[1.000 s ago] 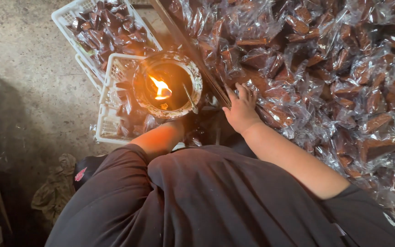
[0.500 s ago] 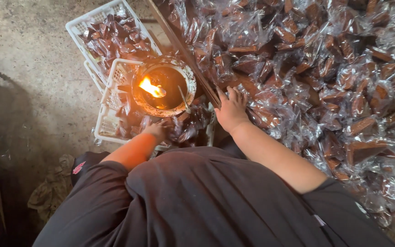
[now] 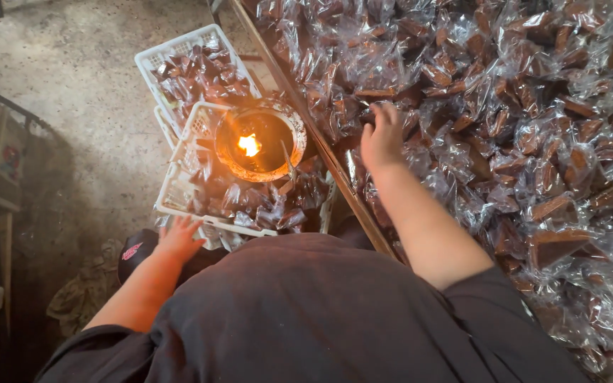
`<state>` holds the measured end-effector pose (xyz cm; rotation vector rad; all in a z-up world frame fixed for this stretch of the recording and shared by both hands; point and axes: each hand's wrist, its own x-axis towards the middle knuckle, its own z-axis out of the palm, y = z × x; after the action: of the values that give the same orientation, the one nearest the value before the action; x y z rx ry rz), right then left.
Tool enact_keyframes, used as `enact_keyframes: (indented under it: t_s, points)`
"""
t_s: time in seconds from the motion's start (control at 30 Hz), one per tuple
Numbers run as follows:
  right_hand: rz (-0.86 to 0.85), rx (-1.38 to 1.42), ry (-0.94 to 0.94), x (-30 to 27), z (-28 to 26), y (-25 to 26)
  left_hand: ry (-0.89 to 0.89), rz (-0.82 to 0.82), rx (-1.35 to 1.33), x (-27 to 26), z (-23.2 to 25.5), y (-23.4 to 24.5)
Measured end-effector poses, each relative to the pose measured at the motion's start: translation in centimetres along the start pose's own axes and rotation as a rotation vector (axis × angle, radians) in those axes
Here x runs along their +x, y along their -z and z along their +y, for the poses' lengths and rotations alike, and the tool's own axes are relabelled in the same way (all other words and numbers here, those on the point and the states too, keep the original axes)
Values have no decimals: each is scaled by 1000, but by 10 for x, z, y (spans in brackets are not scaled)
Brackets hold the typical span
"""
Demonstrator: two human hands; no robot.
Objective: Manually sealing plastic bags of baked goods by melting the edges over an oil lamp flame and pressing them together.
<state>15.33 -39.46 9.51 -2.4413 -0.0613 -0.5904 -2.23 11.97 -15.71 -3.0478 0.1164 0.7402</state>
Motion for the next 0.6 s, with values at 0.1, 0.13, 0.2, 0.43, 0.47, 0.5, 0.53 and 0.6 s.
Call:
enact_keyframes:
  t_s: [0.1, 0.13, 0.2, 0.43, 0.47, 0.5, 0.53, 0.6]
  points:
    - [-464, -406, -386, 35, 12, 13, 189, -71, -33, -29, -13, -8]
    - [-481, -460, -394, 44, 39, 0, 220, -114, -33, -31, -13, -8]
    - [-497, -511, -385, 47, 58, -8, 263, -151, -42, -37, -9, -6]
    - [-187, -122, -419, 30, 23, 12, -61, -81, -742, -62, 66, 133]
    - [14, 117, -553, 26, 5, 23, -148, -122, -827, -100, 84, 190]
    - [15, 120, -546, 28, 3, 24, -146, -114, -829, -109, 100, 223]
    - [153, 354, -545, 29, 1, 25, -220, -247, -1115, -119, 116, 256]
    - [289, 588, -540, 20, -38, 35, -294, -383, -1400, -116, 143, 291]
